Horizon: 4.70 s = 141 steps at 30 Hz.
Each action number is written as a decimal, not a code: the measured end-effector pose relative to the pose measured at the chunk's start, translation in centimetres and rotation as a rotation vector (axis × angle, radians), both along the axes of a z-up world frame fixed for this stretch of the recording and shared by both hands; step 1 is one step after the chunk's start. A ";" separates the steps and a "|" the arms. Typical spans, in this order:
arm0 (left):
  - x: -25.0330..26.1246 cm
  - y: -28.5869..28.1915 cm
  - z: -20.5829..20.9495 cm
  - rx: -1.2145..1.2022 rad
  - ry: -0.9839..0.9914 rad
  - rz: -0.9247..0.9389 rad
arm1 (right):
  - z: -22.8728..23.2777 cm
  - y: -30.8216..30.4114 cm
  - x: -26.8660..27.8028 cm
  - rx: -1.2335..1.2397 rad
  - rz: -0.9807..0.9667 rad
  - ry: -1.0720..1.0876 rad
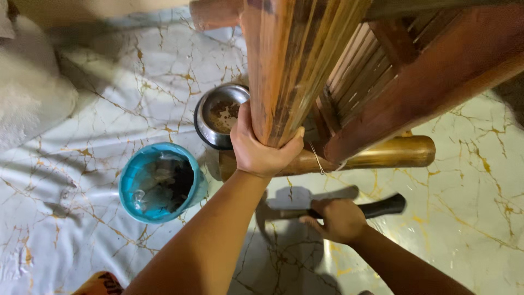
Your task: The person uses a hammer to drive a nail into a wooden frame, then secures the joint by wrapping and tying a string around the connection. The person repeatedly hammers and adjusts the string to tighten the joint.
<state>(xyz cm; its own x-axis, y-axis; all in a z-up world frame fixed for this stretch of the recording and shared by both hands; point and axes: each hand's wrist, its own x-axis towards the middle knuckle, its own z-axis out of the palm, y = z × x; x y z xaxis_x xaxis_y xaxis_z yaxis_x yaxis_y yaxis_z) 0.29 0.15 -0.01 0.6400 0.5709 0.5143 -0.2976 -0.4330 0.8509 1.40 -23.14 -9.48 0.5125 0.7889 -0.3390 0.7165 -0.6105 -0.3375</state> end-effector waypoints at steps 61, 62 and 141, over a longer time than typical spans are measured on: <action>0.0 0.1 0.7 -0.067 0.071 -0.034 | -11.4 -0.3 -7.8 -0.042 -0.024 0.174; 0.1 0.2 0.8 -0.071 0.065 -0.039 | -11.4 -0.1 -7.5 -0.060 -0.012 0.176; -3.0 10.7 -17.4 0.717 1.318 -0.287 | 16.4 17.1 1.6 0.743 -0.588 0.342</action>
<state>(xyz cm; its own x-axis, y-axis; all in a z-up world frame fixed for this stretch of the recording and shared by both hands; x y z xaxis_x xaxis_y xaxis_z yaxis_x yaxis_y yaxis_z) -2.74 10.82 -17.44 0.8909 0.2379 -0.3870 0.3367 -0.9177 0.2109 2.98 -6.01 6.89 0.8557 0.5132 -0.0662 0.1622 -0.3875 -0.9075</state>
